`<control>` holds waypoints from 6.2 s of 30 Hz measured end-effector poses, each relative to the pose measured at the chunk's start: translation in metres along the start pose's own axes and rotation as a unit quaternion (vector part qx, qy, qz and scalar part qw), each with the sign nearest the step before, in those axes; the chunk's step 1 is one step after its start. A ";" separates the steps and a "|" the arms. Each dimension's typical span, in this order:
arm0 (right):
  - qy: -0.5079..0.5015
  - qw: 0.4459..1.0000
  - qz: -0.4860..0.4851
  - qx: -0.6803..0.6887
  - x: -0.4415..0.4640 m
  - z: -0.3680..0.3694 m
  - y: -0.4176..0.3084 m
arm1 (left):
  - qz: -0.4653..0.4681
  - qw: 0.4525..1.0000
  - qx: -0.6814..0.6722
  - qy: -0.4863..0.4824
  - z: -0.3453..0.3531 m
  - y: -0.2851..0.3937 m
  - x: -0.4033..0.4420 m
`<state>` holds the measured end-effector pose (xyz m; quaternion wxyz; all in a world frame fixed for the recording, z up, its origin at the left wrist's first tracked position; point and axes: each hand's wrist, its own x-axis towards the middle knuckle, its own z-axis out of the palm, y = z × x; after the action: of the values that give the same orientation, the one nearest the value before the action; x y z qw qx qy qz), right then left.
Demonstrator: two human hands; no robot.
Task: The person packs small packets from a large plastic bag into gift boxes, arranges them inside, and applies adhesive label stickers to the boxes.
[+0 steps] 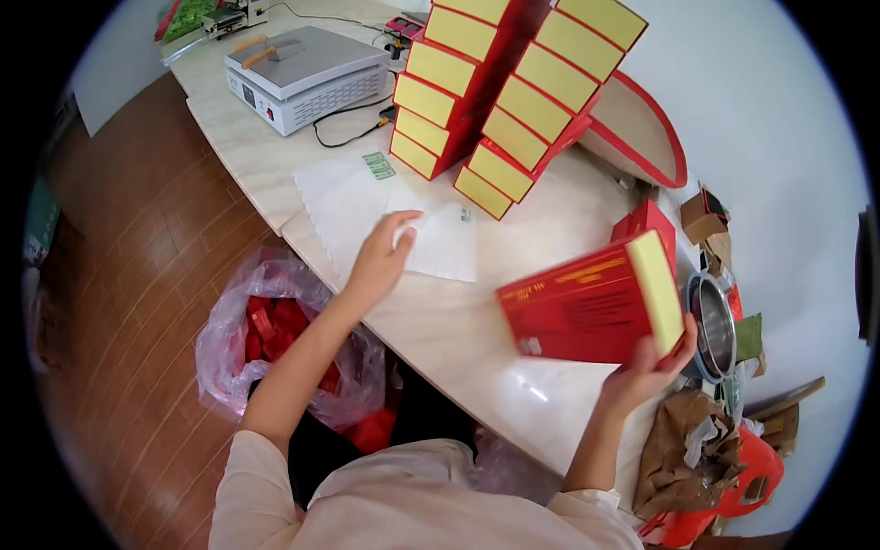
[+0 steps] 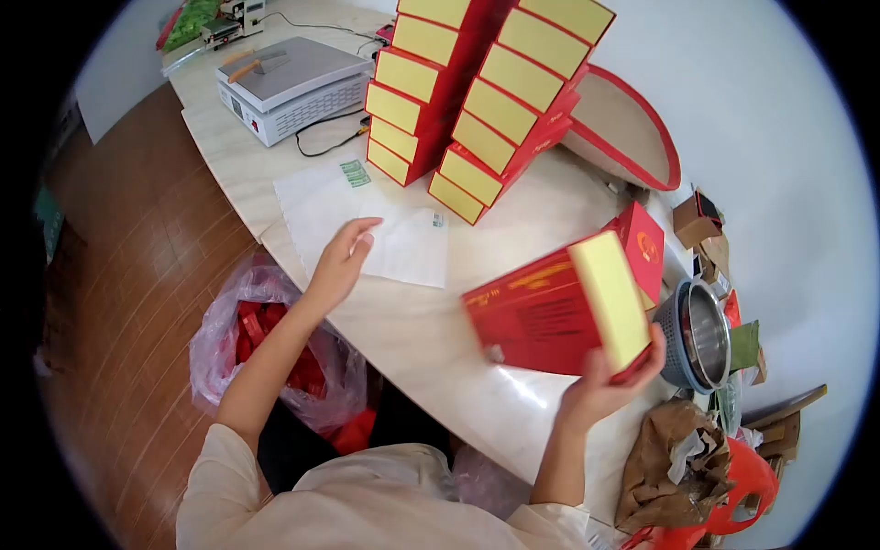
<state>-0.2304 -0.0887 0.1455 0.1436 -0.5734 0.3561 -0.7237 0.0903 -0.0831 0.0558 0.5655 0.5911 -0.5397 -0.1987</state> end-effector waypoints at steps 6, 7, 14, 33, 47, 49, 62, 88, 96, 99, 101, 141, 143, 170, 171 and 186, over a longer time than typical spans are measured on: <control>-0.082 0.863 0.390 0.309 0.014 -0.002 0.083 | 0.017 0.938 0.321 0.132 -0.024 -0.111 0.047; -0.096 0.849 0.421 0.305 0.006 0.003 0.094 | 0.005 0.919 0.375 0.120 -0.027 -0.115 0.051; -0.172 0.953 0.229 -0.098 -0.016 0.044 0.135 | -0.036 0.911 0.404 0.070 -0.019 -0.119 0.081; -0.567 0.776 -0.183 -0.207 -0.082 0.382 0.194 | -0.067 0.874 0.482 0.018 -0.017 -0.143 0.082; -0.439 0.880 -0.120 -0.134 -0.084 0.389 0.192 | -0.055 0.878 0.473 0.035 -0.015 -0.139 0.075; -0.416 0.885 -0.154 -0.141 -0.079 0.392 0.190 | -0.053 0.879 0.472 0.034 -0.017 -0.138 0.074; -0.395 0.887 -0.234 -0.040 -0.004 0.252 0.048 | -0.023 0.976 -0.056 0.209 -0.042 -0.066 0.063; -0.606 0.758 0.238 -0.041 -0.019 0.052 0.053 | 0.068 0.988 0.136 -0.041 0.067 0.060 -0.119; -0.630 0.740 0.231 -0.048 -0.017 0.053 0.053 | 0.102 0.977 0.185 -0.006 0.077 0.046 -0.124; -0.624 0.746 0.227 -0.051 -0.019 0.053 0.052 | 0.110 0.976 0.187 -0.005 0.077 0.044 -0.124; -0.624 0.749 0.218 -0.047 -0.020 0.053 0.052 | 0.110 0.976 0.185 -0.006 0.077 0.044 -0.124; -0.538 0.819 0.000 -0.198 -0.022 0.048 0.048 | 0.088 0.957 0.258 -0.098 0.068 0.060 -0.121; -0.557 0.791 0.066 -0.245 -0.004 0.046 0.064 | 0.113 0.930 0.311 -0.157 0.071 0.075 -0.118; -0.356 0.902 0.201 -0.137 -0.174 -0.008 0.047 | -0.186 0.956 -0.158 -0.160 0.034 0.014 -0.100; -0.323 0.909 0.250 -0.089 -0.165 -0.007 0.042 | -0.186 0.955 -0.169 -0.157 0.036 0.021 -0.104; -0.179 0.846 0.302 0.401 0.041 -0.018 -0.006 | 0.063 0.984 -0.022 -0.166 0.063 0.042 -0.074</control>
<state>-0.2589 -0.1037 0.1776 0.6340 -0.4497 0.1587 -0.6088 -0.0055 -0.0381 0.0474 0.4921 0.5020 -0.6578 -0.2703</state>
